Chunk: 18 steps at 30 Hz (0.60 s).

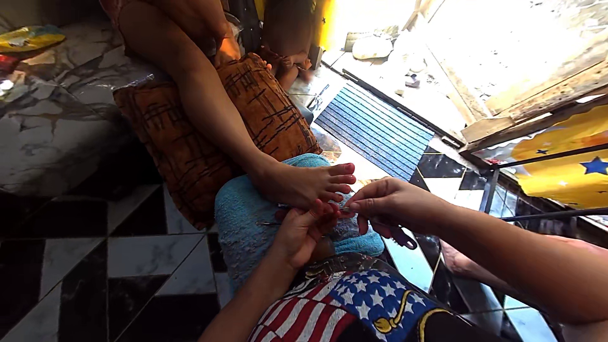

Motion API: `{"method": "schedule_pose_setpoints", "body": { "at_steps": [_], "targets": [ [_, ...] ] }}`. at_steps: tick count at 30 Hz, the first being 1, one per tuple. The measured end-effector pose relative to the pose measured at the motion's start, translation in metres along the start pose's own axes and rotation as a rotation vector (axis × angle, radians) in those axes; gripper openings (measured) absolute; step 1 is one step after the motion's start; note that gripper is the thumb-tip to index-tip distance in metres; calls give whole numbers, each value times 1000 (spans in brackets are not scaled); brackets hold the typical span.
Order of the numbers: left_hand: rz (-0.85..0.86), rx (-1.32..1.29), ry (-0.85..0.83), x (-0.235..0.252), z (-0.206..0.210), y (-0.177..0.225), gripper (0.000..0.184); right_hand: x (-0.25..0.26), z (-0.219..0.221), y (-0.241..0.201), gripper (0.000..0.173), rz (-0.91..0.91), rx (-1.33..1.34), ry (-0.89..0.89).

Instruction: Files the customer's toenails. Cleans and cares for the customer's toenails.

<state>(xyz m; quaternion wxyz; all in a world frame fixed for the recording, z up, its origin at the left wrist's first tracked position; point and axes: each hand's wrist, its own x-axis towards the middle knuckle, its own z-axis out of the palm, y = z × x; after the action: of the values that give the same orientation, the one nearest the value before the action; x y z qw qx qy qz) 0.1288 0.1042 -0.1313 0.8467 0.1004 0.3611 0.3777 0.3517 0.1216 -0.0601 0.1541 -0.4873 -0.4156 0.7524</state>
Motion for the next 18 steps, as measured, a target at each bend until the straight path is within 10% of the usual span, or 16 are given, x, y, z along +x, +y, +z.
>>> {"method": "schedule_pose_setpoints", "body": {
  "at_steps": [11,18],
  "targets": [
    [-4,-56,53,-4,3,-4,20,11,12,-58,17,-384,-925,-95],
    [-8,-128,64,-5,-1,-6,15,42,17,-89,22,50,-999,-193]
  ]
}}
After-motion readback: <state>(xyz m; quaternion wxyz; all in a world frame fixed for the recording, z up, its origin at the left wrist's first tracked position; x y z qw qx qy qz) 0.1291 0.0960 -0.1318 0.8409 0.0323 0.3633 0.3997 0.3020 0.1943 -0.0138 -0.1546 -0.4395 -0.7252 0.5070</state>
